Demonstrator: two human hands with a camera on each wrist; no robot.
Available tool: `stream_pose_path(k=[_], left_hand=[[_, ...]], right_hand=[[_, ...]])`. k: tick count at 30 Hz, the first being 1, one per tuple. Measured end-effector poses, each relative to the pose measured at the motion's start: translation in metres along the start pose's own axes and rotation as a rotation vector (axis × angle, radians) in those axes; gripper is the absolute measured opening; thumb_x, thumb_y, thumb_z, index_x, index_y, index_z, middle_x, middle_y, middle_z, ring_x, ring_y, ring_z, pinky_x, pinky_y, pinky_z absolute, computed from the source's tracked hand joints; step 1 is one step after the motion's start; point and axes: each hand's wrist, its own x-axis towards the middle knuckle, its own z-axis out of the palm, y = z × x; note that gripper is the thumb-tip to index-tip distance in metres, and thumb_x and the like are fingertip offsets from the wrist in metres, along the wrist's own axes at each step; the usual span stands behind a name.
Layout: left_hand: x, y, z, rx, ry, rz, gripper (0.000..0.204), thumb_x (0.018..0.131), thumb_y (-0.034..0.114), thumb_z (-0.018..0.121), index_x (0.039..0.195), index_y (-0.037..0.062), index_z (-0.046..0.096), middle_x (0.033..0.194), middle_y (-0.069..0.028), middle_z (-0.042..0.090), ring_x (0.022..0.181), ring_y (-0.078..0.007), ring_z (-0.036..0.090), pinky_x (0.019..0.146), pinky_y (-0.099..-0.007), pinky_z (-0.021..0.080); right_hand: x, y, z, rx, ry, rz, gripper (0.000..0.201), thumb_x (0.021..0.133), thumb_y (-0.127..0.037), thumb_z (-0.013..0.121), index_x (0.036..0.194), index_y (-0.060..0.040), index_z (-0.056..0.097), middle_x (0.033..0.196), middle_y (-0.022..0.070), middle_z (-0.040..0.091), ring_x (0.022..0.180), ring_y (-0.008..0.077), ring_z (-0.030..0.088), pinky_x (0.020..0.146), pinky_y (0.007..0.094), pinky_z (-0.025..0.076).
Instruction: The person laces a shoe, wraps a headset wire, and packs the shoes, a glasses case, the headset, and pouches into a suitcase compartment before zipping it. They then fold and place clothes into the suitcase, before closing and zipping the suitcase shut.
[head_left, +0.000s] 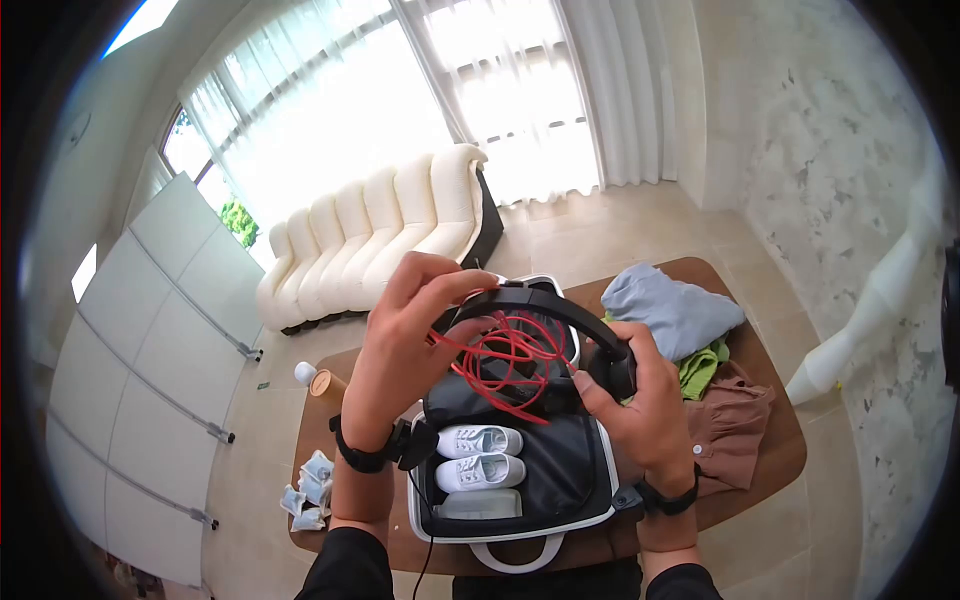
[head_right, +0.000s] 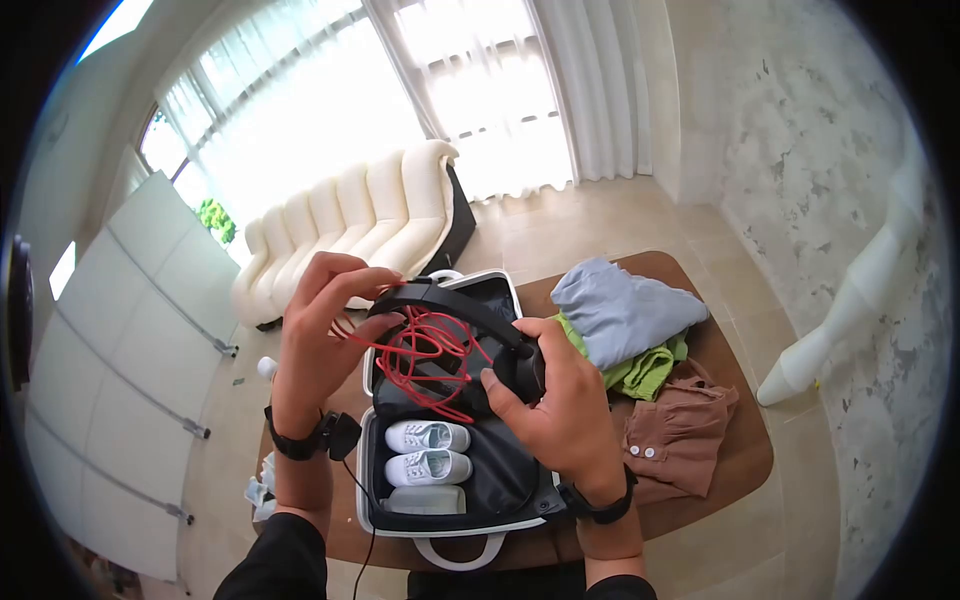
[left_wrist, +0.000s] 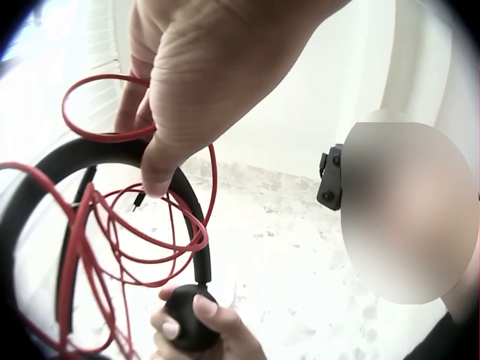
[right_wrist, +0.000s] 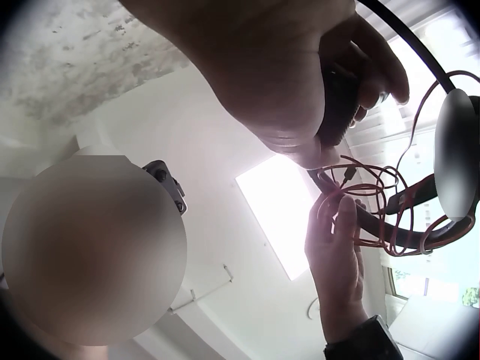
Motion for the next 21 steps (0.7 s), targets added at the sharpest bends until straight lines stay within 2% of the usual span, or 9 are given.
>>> stream_pose_path(k=[1, 3, 4, 7, 8, 11, 17, 19, 21], left_hand=[[0.001, -0.005, 0.001, -0.005, -0.001, 0.002, 0.04, 0.075, -0.001, 0.085, 0.112, 0.0092, 0.074, 0.105, -0.0067, 0.06, 0.086, -0.0216, 0.065, 0.075, -0.034, 0.055], [0.005, -0.015, 0.003, -0.018, 0.043, -0.068, 0.037, 0.077, 0.002, 0.086, 0.112, 0.0096, 0.075, 0.103, -0.0054, 0.061, 0.085, -0.0179, 0.064, 0.074, -0.0326, 0.055], [0.007, -0.018, 0.003, -0.016, 0.044, -0.076, 0.034, 0.08, -0.003, 0.083, 0.113, 0.0054, 0.075, 0.101, -0.0066, 0.064, 0.082, -0.0146, 0.067, 0.072, -0.0291, 0.056], [0.011, -0.018, 0.01, -0.095, 0.067, -0.199, 0.03, 0.085, -0.004, 0.078, 0.113, 0.0059, 0.076, 0.097, -0.0055, 0.064, 0.074, -0.0112, 0.064, 0.067, -0.0269, 0.051], [0.013, -0.018, 0.014, -0.073, 0.112, -0.167, 0.026, 0.088, -0.004, 0.074, 0.112, 0.0066, 0.076, 0.092, -0.004, 0.064, 0.067, -0.0086, 0.057, 0.061, -0.0255, 0.045], [0.009, -0.015, 0.015, 0.019, 0.232, -0.202, 0.027, 0.086, -0.003, 0.076, 0.11, 0.0094, 0.076, 0.088, -0.0023, 0.062, 0.062, -0.0108, 0.051, 0.057, -0.0286, 0.043], [-0.03, -0.013, 0.001, 0.107, 0.441, -0.348, 0.016, 0.088, -0.002, 0.076, 0.1, 0.0071, 0.074, 0.083, -0.0016, 0.064, 0.057, -0.008, 0.045, 0.052, -0.0252, 0.034], [-0.043, -0.02, -0.009, 0.209, 0.474, -0.374, 0.01, 0.095, 0.001, 0.072, 0.105, 0.0049, 0.073, 0.082, 0.0007, 0.063, 0.063, -0.0056, 0.046, 0.057, -0.0229, 0.035], [-0.052, -0.019, -0.017, 0.209, 0.509, -0.447, 0.008, 0.096, 0.005, 0.073, 0.104, 0.0042, 0.073, 0.081, 0.0012, 0.064, 0.064, -0.0052, 0.046, 0.057, -0.0226, 0.035]], right_hand=[[0.001, -0.001, -0.001, -0.004, 0.004, 0.002, 0.04, 0.089, -0.018, 0.079, 0.119, -0.0006, 0.059, 0.087, 0.0123, 0.068, 0.078, 0.0228, 0.069, 0.072, 0.0348, 0.055], [0.002, -0.004, -0.001, 0.122, 0.092, 0.065, 0.038, 0.091, -0.017, 0.077, 0.119, -0.0001, 0.058, 0.086, 0.0082, 0.068, 0.077, 0.0141, 0.067, 0.071, 0.0308, 0.054], [0.004, -0.003, -0.001, 0.145, 0.128, 0.044, 0.037, 0.093, -0.017, 0.076, 0.121, -0.0001, 0.058, 0.082, 0.002, 0.063, 0.074, 0.0061, 0.059, 0.068, 0.0254, 0.05], [0.006, 0.004, -0.003, 0.153, 0.229, -0.003, 0.037, 0.094, -0.017, 0.076, 0.122, -0.0009, 0.057, 0.082, -0.0021, 0.057, 0.072, 0.0044, 0.051, 0.068, 0.0223, 0.045], [0.008, 0.007, -0.002, 0.17, 0.268, -0.033, 0.036, 0.094, -0.017, 0.075, 0.122, -0.0026, 0.057, 0.086, -0.0045, 0.053, 0.076, 0.0036, 0.046, 0.07, 0.0202, 0.041], [0.005, 0.012, -0.001, 0.302, 0.313, 0.017, 0.036, 0.095, -0.016, 0.075, 0.122, -0.0042, 0.056, 0.09, -0.0047, 0.052, 0.081, 0.0038, 0.046, 0.075, 0.0198, 0.041], [0.01, 0.02, -0.002, 0.312, 0.383, 0.008, 0.037, 0.096, -0.014, 0.072, 0.127, -0.005, 0.053, 0.099, -0.001, 0.053, 0.082, 0.0048, 0.049, 0.076, 0.0201, 0.043], [0.015, 0.02, 0.004, 0.315, 0.432, 0.037, 0.036, 0.097, -0.016, 0.07, 0.127, -0.0043, 0.053, 0.097, -0.0001, 0.054, 0.078, 0.0055, 0.05, 0.074, 0.0209, 0.045], [0.018, 0.024, 0.006, 0.284, 0.456, 0.045, 0.035, 0.098, -0.017, 0.069, 0.127, -0.0038, 0.053, 0.095, 0.0005, 0.055, 0.075, 0.0061, 0.05, 0.073, 0.0218, 0.047]])
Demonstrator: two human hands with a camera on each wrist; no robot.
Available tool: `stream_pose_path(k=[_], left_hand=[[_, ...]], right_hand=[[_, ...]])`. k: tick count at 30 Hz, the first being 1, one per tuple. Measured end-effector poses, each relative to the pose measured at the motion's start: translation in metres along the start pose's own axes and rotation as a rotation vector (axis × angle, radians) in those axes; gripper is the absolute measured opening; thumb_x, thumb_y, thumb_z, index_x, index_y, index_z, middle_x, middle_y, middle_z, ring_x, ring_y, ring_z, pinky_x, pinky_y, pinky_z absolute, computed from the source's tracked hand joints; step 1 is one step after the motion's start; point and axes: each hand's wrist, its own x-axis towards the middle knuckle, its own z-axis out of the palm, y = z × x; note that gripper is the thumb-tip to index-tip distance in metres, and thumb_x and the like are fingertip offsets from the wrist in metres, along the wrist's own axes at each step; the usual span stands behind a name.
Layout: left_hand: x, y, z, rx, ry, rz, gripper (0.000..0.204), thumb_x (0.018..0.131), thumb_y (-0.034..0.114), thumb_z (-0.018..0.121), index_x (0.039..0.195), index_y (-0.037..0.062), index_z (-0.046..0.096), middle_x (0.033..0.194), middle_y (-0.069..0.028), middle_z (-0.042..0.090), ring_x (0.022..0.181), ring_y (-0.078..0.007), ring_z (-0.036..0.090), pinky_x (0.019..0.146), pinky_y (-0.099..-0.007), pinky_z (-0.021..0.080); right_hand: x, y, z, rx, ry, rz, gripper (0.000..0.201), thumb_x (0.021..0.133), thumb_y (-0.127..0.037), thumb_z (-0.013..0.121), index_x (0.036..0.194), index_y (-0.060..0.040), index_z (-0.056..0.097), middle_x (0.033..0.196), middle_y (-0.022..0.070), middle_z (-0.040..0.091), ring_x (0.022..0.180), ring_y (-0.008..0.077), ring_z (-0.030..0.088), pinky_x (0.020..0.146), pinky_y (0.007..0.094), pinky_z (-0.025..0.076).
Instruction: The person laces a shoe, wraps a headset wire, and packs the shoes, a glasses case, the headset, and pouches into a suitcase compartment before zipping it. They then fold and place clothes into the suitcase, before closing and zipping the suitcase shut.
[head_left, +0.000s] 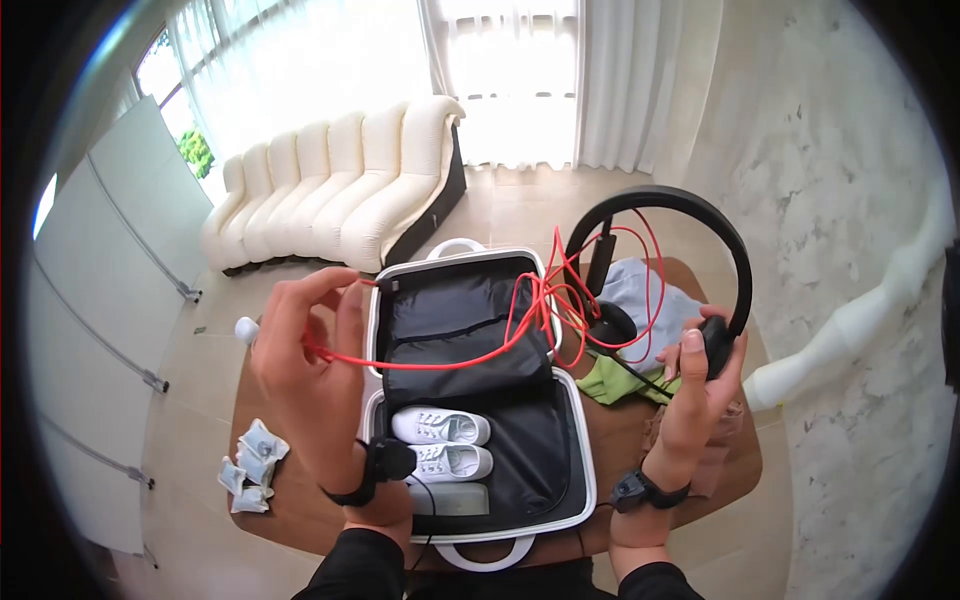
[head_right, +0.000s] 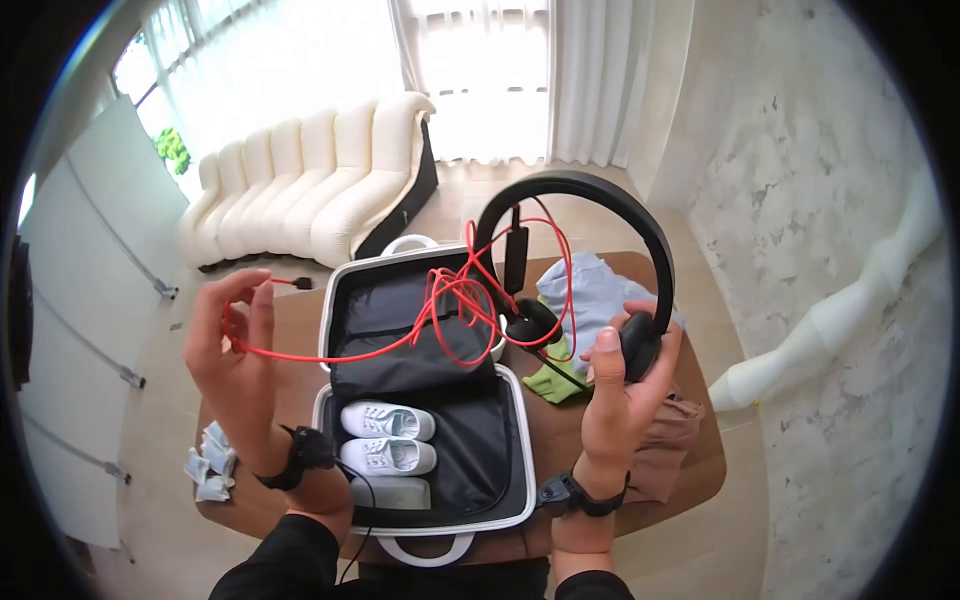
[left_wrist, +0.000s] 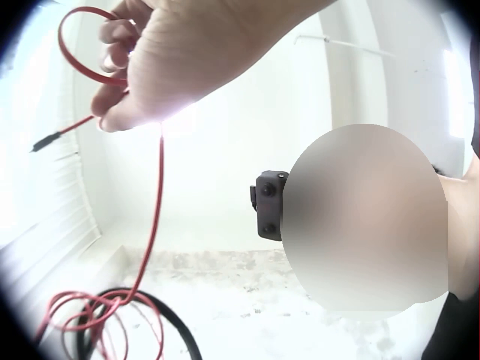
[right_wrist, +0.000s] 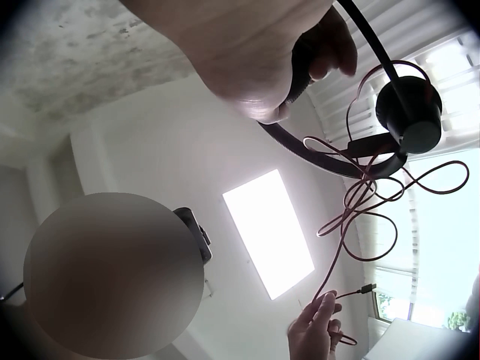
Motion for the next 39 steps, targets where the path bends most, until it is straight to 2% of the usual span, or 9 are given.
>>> stream_pose_path(k=[7, 12, 13, 16, 19, 26, 30, 35, 39], left_hand=[[-0.007, -0.029, -0.016, 0.203, -0.101, -0.03, 0.018, 0.091, 0.006, 0.076, 0.108, 0.0027, 0.071, 0.104, -0.0058, 0.069, 0.069, -0.0125, 0.055, 0.065, -0.0274, 0.045], [-0.007, -0.044, 0.002, 0.311, -0.434, 0.037, 0.044, 0.077, 0.011, 0.085, 0.117, 0.0035, 0.069, 0.123, -0.0114, 0.066, 0.105, -0.032, 0.064, 0.09, -0.0434, 0.049], [-0.006, -0.042, 0.009, 0.276, -0.517, 0.035, 0.058, 0.07, 0.018, 0.09, 0.121, 0.0052, 0.068, 0.125, -0.0128, 0.065, 0.114, -0.0371, 0.061, 0.096, -0.0453, 0.048], [-0.003, -0.038, 0.016, -0.013, -0.805, 0.186, 0.065, 0.067, 0.027, 0.093, 0.122, 0.005, 0.067, 0.126, -0.0117, 0.065, 0.113, -0.0338, 0.061, 0.095, -0.0431, 0.047], [-0.005, -0.03, 0.021, -0.15, -0.911, 0.258, 0.076, 0.069, 0.038, 0.092, 0.13, 0.0037, 0.063, 0.127, -0.0142, 0.064, 0.113, -0.0355, 0.061, 0.095, -0.043, 0.048], [-0.004, -0.015, 0.055, -0.288, -0.506, 0.172, 0.079, 0.087, 0.044, 0.081, 0.143, -0.0034, 0.051, 0.133, -0.0232, 0.061, 0.115, -0.0417, 0.061, 0.097, -0.0459, 0.049], [-0.007, -0.025, 0.074, -0.391, -0.48, 0.177, 0.069, 0.094, 0.036, 0.076, 0.143, -0.0039, 0.051, 0.136, -0.0249, 0.06, 0.115, -0.0432, 0.061, 0.096, -0.0448, 0.05], [-0.005, -0.026, 0.072, -0.41, -0.556, 0.086, 0.044, 0.092, 0.027, 0.076, 0.121, -0.0028, 0.064, 0.105, -0.017, 0.07, 0.097, -0.0358, 0.067, 0.089, -0.0413, 0.05], [-0.005, -0.03, 0.07, -0.261, -0.52, 0.122, 0.016, 0.093, 0.015, 0.073, 0.084, 0.0039, 0.067, 0.073, -0.007, 0.065, 0.071, -0.0226, 0.062, 0.072, -0.0353, 0.044]], right_hand=[[0.007, 0.016, 0.003, -0.05, 0.174, -0.086, 0.034, 0.102, -0.019, 0.066, 0.127, -0.002, 0.051, 0.091, 0.0022, 0.055, 0.07, 0.0084, 0.05, 0.073, 0.0266, 0.049], [0.002, 0.02, 0.008, -0.01, 0.165, -0.119, 0.037, 0.102, -0.021, 0.065, 0.129, -0.002, 0.048, 0.093, 0.0041, 0.053, 0.068, 0.0096, 0.05, 0.076, 0.0303, 0.051], [0.001, 0.019, 0.01, -0.015, 0.157, -0.125, 0.037, 0.102, -0.021, 0.065, 0.129, -0.002, 0.048, 0.093, 0.0041, 0.053, 0.068, 0.0096, 0.05, 0.076, 0.0303, 0.051], [-0.002, 0.019, 0.02, -0.011, 0.098, -0.112, 0.039, 0.102, -0.022, 0.066, 0.129, -0.0019, 0.047, 0.094, 0.0047, 0.053, 0.066, 0.0097, 0.05, 0.076, 0.0311, 0.052], [-0.006, 0.019, 0.025, 0.009, 0.086, -0.097, 0.041, 0.1, -0.023, 0.068, 0.128, -0.0019, 0.047, 0.094, 0.0044, 0.053, 0.065, 0.0094, 0.049, 0.076, 0.0317, 0.052], [-0.014, 0.017, 0.026, 0.111, -0.044, -0.085, 0.05, 0.094, -0.026, 0.076, 0.128, -0.0043, 0.047, 0.096, 0.0049, 0.053, 0.065, 0.0094, 0.049, 0.074, 0.032, 0.051], [-0.025, 0.014, 0.031, 0.183, -0.172, -0.093, 0.056, 0.09, -0.028, 0.081, 0.128, -0.006, 0.048, 0.097, 0.0054, 0.054, 0.066, 0.0099, 0.051, 0.073, 0.0331, 0.051], [-0.029, 0.015, 0.036, 0.191, -0.233, -0.139, 0.056, 0.088, -0.026, 0.082, 0.128, -0.0057, 0.048, 0.098, 0.0064, 0.053, 0.068, 0.0104, 0.052, 0.075, 0.0343, 0.051], [-0.022, 0.016, 0.034, 0.128, -0.05, -0.143, 0.053, 0.09, -0.023, 0.079, 0.129, -0.0056, 0.047, 0.099, 0.0061, 0.053, 0.069, 0.0107, 0.052, 0.078, 0.0351, 0.051]])
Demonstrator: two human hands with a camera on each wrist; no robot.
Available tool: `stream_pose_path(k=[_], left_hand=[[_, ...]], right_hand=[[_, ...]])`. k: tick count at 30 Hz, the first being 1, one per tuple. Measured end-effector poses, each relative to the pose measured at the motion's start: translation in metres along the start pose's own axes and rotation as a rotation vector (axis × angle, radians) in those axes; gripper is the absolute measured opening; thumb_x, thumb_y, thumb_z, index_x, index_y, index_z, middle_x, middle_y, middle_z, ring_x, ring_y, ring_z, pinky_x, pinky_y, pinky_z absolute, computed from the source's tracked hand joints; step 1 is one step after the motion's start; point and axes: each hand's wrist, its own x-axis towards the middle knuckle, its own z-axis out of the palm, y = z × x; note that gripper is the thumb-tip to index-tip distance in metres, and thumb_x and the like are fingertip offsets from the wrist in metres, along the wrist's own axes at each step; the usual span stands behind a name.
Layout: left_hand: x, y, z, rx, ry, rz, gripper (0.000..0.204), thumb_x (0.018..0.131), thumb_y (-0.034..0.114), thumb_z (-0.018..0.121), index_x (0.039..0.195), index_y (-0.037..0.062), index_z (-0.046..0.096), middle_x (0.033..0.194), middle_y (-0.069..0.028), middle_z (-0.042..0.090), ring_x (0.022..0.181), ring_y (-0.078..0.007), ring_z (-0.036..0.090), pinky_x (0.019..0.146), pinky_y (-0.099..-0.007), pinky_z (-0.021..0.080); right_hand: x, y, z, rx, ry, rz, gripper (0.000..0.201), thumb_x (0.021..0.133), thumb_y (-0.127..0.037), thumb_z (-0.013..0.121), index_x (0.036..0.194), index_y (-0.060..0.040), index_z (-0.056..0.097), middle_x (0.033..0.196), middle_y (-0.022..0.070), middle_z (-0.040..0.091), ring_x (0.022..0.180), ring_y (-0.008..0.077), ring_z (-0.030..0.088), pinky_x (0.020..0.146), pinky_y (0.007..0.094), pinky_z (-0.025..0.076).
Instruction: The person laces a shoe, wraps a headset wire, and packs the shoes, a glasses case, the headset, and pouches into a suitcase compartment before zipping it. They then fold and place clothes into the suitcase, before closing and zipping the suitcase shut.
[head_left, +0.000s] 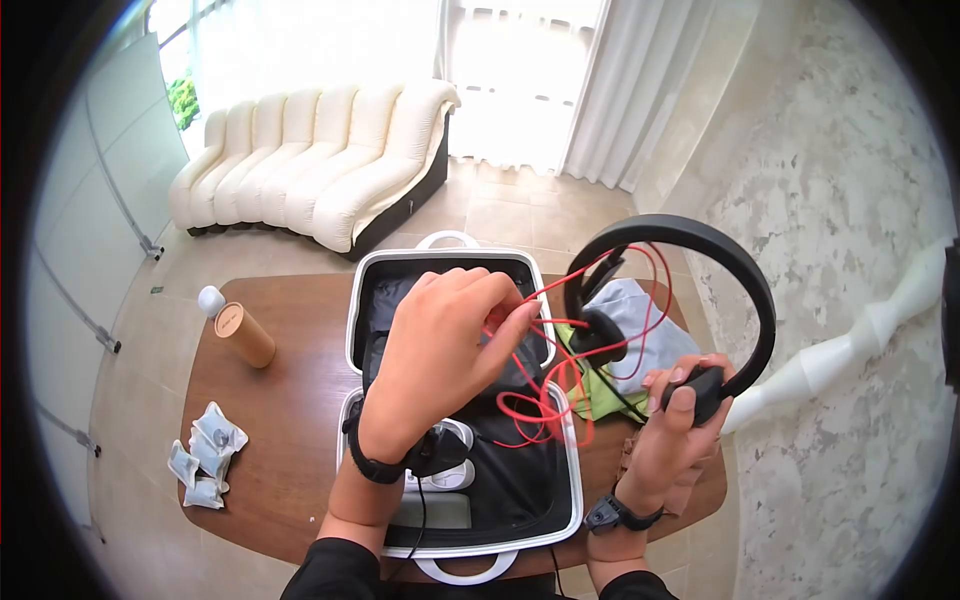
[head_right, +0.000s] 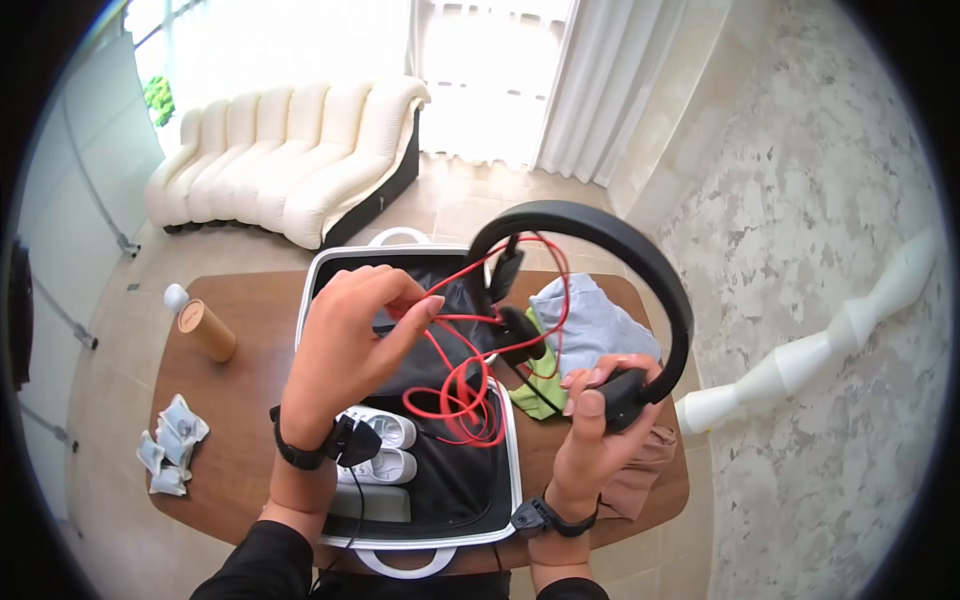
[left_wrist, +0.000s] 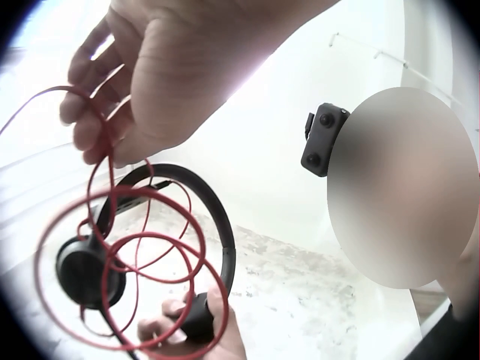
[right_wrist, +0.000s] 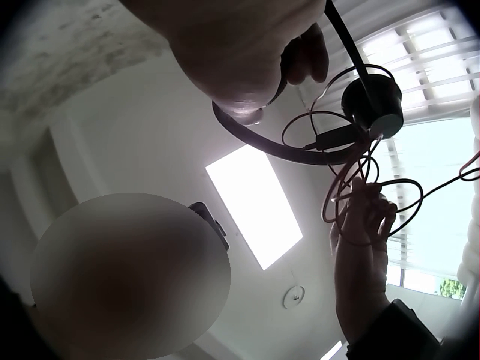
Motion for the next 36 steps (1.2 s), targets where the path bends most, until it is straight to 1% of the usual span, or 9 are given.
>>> stream_pose_path(k=[4, 10, 13, 20, 25, 28, 31, 33, 36], left_hand=[[-0.001, 0.006, -0.008, -0.047, -0.119, 0.006, 0.014, 0.093, 0.013, 0.073, 0.084, 0.0048, 0.067, 0.073, -0.0055, 0.064, 0.069, -0.0217, 0.06, 0.07, -0.0348, 0.042], [0.001, 0.011, -0.002, -0.161, 0.191, 0.159, 0.005, 0.092, 0.006, 0.071, 0.09, 0.0023, 0.069, 0.087, -0.0082, 0.066, 0.075, -0.0239, 0.06, 0.078, -0.0348, 0.047], [0.0, 0.011, -0.004, -0.267, 0.128, 0.089, 0.003, 0.092, 0.004, 0.07, 0.095, 0.0015, 0.07, 0.091, -0.0098, 0.066, 0.082, -0.0267, 0.061, 0.082, -0.0354, 0.048], [-0.001, 0.008, -0.012, -0.34, -0.221, 0.401, 0.01, 0.092, 0.005, 0.072, 0.102, 0.0036, 0.07, 0.105, -0.0085, 0.069, 0.1, -0.0303, 0.064, 0.088, -0.039, 0.048], [-0.005, 0.01, -0.012, -0.506, -0.334, 0.354, 0.01, 0.092, 0.006, 0.072, 0.101, 0.0033, 0.071, 0.104, -0.0099, 0.072, 0.093, -0.0313, 0.066, 0.082, -0.0377, 0.049], [-0.005, 0.014, -0.022, -0.411, -0.14, 0.166, 0.009, 0.096, 0.013, 0.07, 0.099, 0.0037, 0.07, 0.084, -0.0102, 0.067, 0.082, -0.0295, 0.065, 0.075, -0.0373, 0.05], [-0.008, 0.008, -0.018, -0.611, 0.097, -0.059, 0.019, 0.101, 0.016, 0.069, 0.092, -0.0003, 0.068, 0.079, -0.0051, 0.065, 0.07, -0.0143, 0.058, 0.065, -0.029, 0.045], [-0.008, 0.004, -0.012, -0.713, 0.177, -0.064, 0.027, 0.104, 0.018, 0.065, 0.084, -0.0006, 0.062, 0.074, -0.0022, 0.058, 0.068, -0.0093, 0.051, 0.062, -0.0267, 0.041], [-0.004, 0.0, -0.009, -1.067, 0.269, 0.249, 0.037, 0.106, 0.018, 0.059, 0.072, 0.0051, 0.048, 0.066, -0.0001, 0.042, 0.063, -0.0091, 0.036, 0.058, -0.0276, 0.028]], right_hand=[[0.003, 0.003, -0.006, -0.121, 0.087, 0.018, 0.051, 0.093, -0.016, 0.079, 0.131, -0.0051, 0.046, 0.107, 0.0052, 0.053, 0.085, 0.011, 0.052, 0.086, 0.0307, 0.049], [0.003, 0.009, -0.01, -0.357, 0.029, 0.106, 0.056, 0.092, -0.02, 0.084, 0.132, -0.0056, 0.048, 0.112, 0.0032, 0.051, 0.104, 0.0125, 0.051, 0.098, 0.0276, 0.042], [0.001, 0.01, -0.009, -0.374, -0.017, 0.133, 0.057, 0.092, -0.025, 0.084, 0.131, -0.0056, 0.048, 0.112, 0.0027, 0.051, 0.103, 0.0127, 0.05, 0.099, 0.0286, 0.041], [0.005, 0.021, -0.013, -0.474, 0.004, 0.204, 0.052, 0.097, -0.027, 0.08, 0.131, -0.0064, 0.047, 0.11, 0.0037, 0.052, 0.091, 0.0114, 0.053, 0.086, 0.0271, 0.047], [0.01, 0.023, -0.011, -0.47, 0.034, 0.265, 0.048, 0.101, -0.024, 0.074, 0.133, -0.0056, 0.044, 0.107, 0.0033, 0.051, 0.091, 0.0099, 0.053, 0.081, 0.0279, 0.049], [0.016, 0.025, -0.016, -0.317, 0.101, 0.354, 0.042, 0.102, -0.026, 0.072, 0.131, -0.0074, 0.047, 0.104, 0.002, 0.055, 0.08, 0.0116, 0.057, 0.07, 0.028, 0.05], [0.018, 0.026, -0.021, -0.031, 0.127, 0.344, 0.038, 0.104, -0.025, 0.069, 0.131, -0.0079, 0.048, 0.101, 0.0004, 0.054, 0.078, 0.0123, 0.055, 0.068, 0.0289, 0.048], [0.018, 0.026, -0.022, 0.059, 0.112, 0.344, 0.035, 0.105, -0.023, 0.068, 0.131, -0.0086, 0.049, 0.099, 0.0004, 0.054, 0.078, 0.0123, 0.054, 0.067, 0.0297, 0.046], [0.021, 0.027, -0.02, 0.09, 0.151, 0.325, 0.032, 0.104, -0.023, 0.069, 0.127, -0.0085, 0.051, 0.099, 0.0006, 0.054, 0.08, 0.012, 0.053, 0.068, 0.0299, 0.046]])
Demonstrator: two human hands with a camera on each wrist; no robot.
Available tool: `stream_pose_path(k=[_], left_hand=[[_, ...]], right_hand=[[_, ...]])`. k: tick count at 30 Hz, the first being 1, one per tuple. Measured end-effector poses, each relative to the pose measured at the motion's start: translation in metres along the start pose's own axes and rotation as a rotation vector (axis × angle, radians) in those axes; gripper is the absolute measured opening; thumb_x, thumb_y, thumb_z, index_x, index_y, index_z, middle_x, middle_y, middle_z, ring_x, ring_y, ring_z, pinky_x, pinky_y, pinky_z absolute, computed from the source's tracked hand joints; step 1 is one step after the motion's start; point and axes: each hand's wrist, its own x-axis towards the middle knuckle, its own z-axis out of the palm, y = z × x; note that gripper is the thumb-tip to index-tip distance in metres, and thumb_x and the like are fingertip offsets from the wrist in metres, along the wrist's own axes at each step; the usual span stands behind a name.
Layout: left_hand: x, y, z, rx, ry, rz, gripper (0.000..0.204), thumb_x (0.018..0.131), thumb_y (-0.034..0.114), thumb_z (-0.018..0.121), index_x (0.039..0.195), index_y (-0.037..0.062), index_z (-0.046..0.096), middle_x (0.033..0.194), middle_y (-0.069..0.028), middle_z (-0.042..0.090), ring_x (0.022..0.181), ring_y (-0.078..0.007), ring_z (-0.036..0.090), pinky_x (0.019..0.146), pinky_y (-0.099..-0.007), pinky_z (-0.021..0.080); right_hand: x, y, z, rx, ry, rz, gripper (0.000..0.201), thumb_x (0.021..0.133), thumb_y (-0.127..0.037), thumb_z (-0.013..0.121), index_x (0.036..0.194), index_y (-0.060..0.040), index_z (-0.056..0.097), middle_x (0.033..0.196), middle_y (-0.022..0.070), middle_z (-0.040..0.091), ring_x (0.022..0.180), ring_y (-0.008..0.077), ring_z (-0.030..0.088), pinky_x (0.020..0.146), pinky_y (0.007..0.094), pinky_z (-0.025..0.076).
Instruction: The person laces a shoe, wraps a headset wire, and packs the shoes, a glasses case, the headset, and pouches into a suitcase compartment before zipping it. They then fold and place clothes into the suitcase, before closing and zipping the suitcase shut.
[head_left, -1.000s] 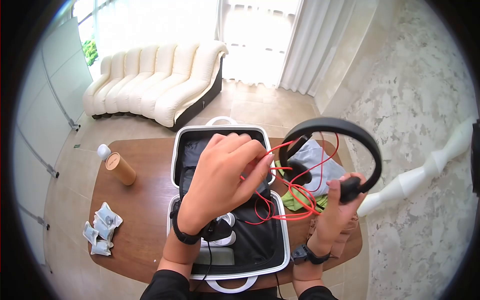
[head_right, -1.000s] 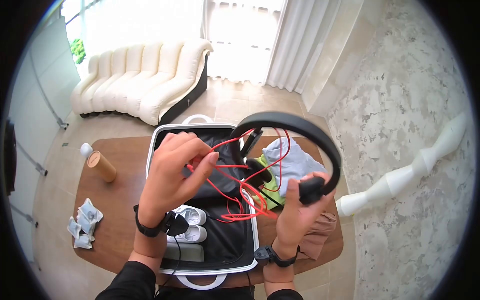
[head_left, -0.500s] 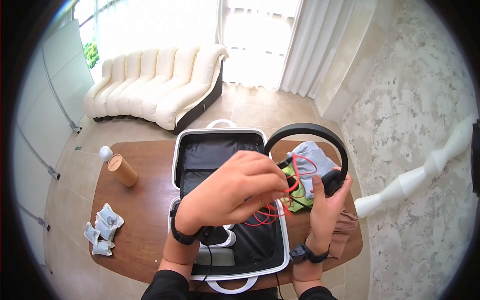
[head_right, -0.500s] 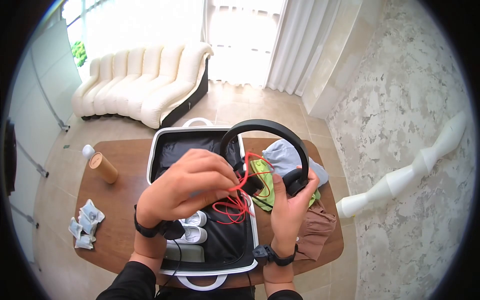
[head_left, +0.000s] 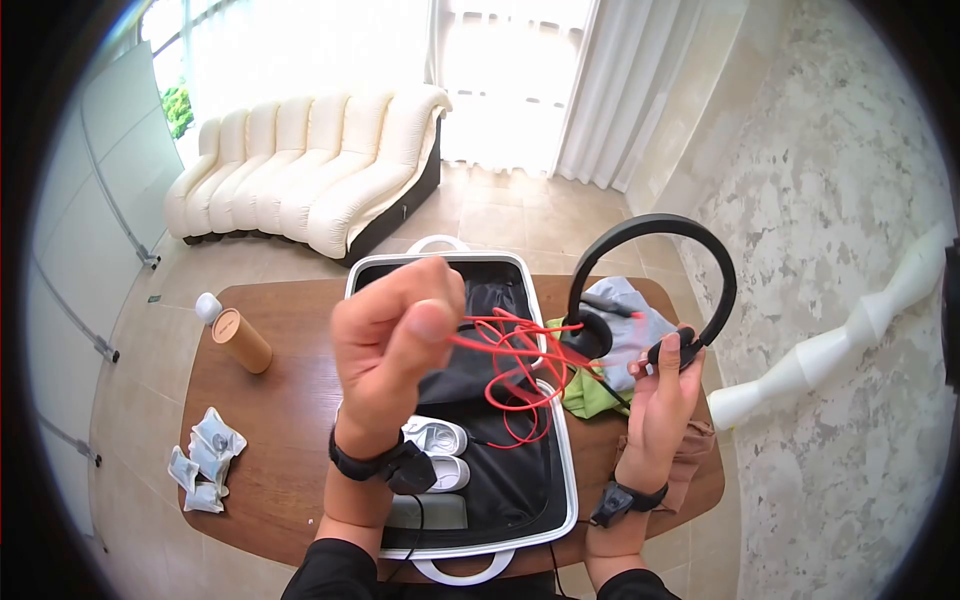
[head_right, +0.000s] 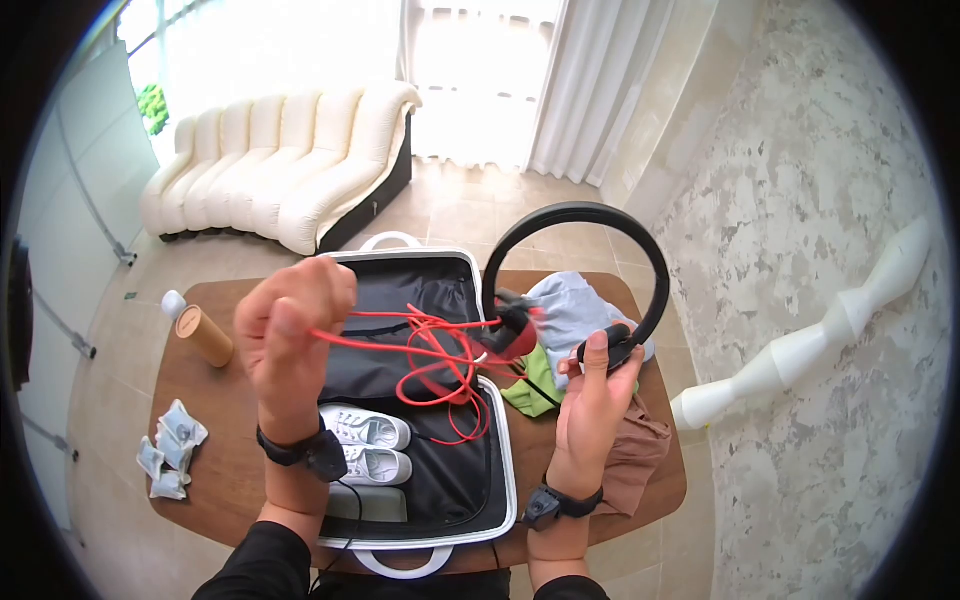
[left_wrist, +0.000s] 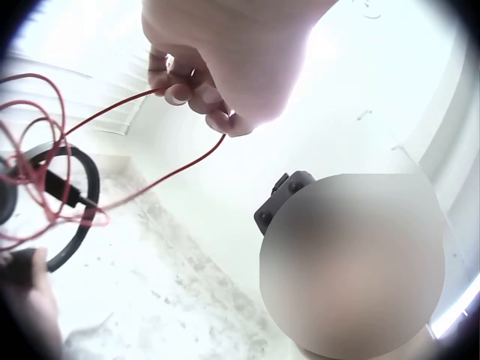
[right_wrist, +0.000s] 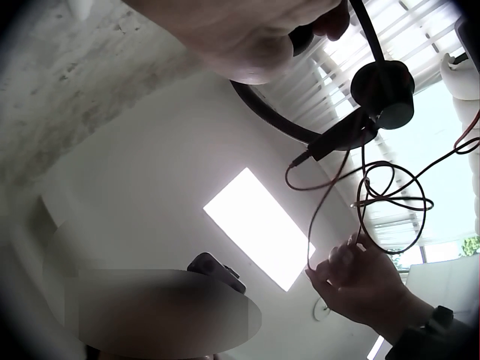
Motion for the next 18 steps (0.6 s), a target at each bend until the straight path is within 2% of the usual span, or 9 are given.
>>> stream_pose_path(k=[1, 3, 5, 7, 11, 13, 15, 16, 18], left_hand=[[0.002, 0.0, -0.001, -0.001, 0.0, -0.002, 0.037, 0.106, 0.018, 0.059, 0.072, 0.0051, 0.048, 0.066, -0.0001, 0.042, 0.063, -0.0091, 0.036, 0.058, -0.0276, 0.028], [0.004, 0.0, -0.004, -0.125, 0.063, 0.152, 0.038, 0.105, 0.017, 0.059, 0.071, 0.0054, 0.048, 0.066, 0.0006, 0.042, 0.064, -0.0099, 0.036, 0.059, -0.0279, 0.027], [0.002, 0.005, -0.004, -0.08, 0.104, 0.152, 0.039, 0.105, 0.015, 0.058, 0.069, 0.0062, 0.046, 0.065, 0.0011, 0.04, 0.062, -0.0094, 0.034, 0.058, -0.0278, 0.026], [-0.002, 0.01, -0.003, 0.028, 0.263, 0.005, 0.039, 0.103, 0.013, 0.059, 0.067, 0.0061, 0.047, 0.063, 0.0012, 0.042, 0.059, -0.0086, 0.033, 0.056, -0.0281, 0.025], [-0.005, 0.014, -0.004, 0.282, 0.246, -0.18, 0.041, 0.102, 0.014, 0.062, 0.064, 0.0031, 0.051, 0.06, 0.0023, 0.042, 0.055, -0.0075, 0.036, 0.053, -0.0284, 0.026], [-0.002, 0.015, 0.0, 0.483, 0.025, -0.368, 0.041, 0.1, 0.019, 0.068, 0.065, 0.0004, 0.058, 0.057, 0.0014, 0.044, 0.053, -0.0091, 0.04, 0.051, -0.0295, 0.03], [0.004, 0.02, 0.0, 0.717, -0.336, -0.443, 0.037, 0.101, 0.025, 0.066, 0.075, -0.0007, 0.069, 0.06, -0.0043, 0.052, 0.057, -0.0118, 0.047, 0.054, -0.0282, 0.034], [0.002, 0.018, 0.003, 0.749, -0.39, -0.546, 0.03, 0.099, 0.028, 0.069, 0.086, 0.0015, 0.073, 0.069, -0.0083, 0.055, 0.061, -0.0139, 0.052, 0.057, -0.0285, 0.039], [-0.002, 0.012, 0.012, 0.833, -0.363, -0.487, 0.027, 0.097, 0.029, 0.071, 0.091, 0.0024, 0.073, 0.076, -0.0089, 0.057, 0.065, -0.015, 0.055, 0.06, -0.0297, 0.042]], right_hand=[[0.003, 0.003, -0.002, -0.001, 0.002, 0.001, 0.032, 0.104, -0.023, 0.069, 0.127, -0.0085, 0.051, 0.099, 0.0006, 0.054, 0.08, 0.012, 0.053, 0.068, 0.0299, 0.046], [0.01, 0.01, -0.009, 0.018, 0.087, -0.061, 0.029, 0.104, -0.024, 0.069, 0.123, -0.0089, 0.053, 0.097, 0.0001, 0.055, 0.082, 0.0118, 0.053, 0.069, 0.0299, 0.045], [0.01, 0.008, -0.011, 0.027, 0.078, -0.082, 0.028, 0.103, -0.025, 0.07, 0.121, -0.0091, 0.055, 0.096, -0.0005, 0.056, 0.081, 0.0116, 0.053, 0.069, 0.03, 0.045], [0.011, 0.008, -0.012, 0.042, 0.141, -0.137, 0.033, 0.105, -0.024, 0.068, 0.128, -0.008, 0.051, 0.098, 0.0018, 0.056, 0.081, 0.0109, 0.053, 0.071, 0.0284, 0.046], [0.007, 0.0, -0.005, 0.058, 0.144, -0.144, 0.037, 0.105, -0.024, 0.068, 0.13, -0.0061, 0.049, 0.097, 0.0024, 0.056, 0.081, 0.0116, 0.053, 0.072, 0.0287, 0.046], [0.006, -0.002, -0.004, 0.05, 0.112, -0.141, 0.041, 0.104, -0.023, 0.069, 0.132, -0.0045, 0.047, 0.097, 0.0033, 0.056, 0.081, 0.0127, 0.053, 0.074, 0.0295, 0.046], [0.004, -0.002, -0.003, 0.031, 0.126, -0.145, 0.042, 0.104, -0.023, 0.07, 0.133, -0.004, 0.046, 0.097, 0.0035, 0.056, 0.081, 0.0129, 0.053, 0.075, 0.0298, 0.046], [0.003, -0.002, -0.003, 0.012, 0.138, -0.15, 0.043, 0.103, -0.022, 0.07, 0.134, -0.0035, 0.046, 0.098, 0.0037, 0.056, 0.082, 0.0132, 0.054, 0.076, 0.0301, 0.046], [0.001, -0.001, -0.003, 0.002, 0.091, -0.171, 0.041, 0.103, -0.023, 0.071, 0.132, -0.0052, 0.048, 0.099, 0.0031, 0.055, 0.082, 0.0128, 0.053, 0.074, 0.0301, 0.045]])
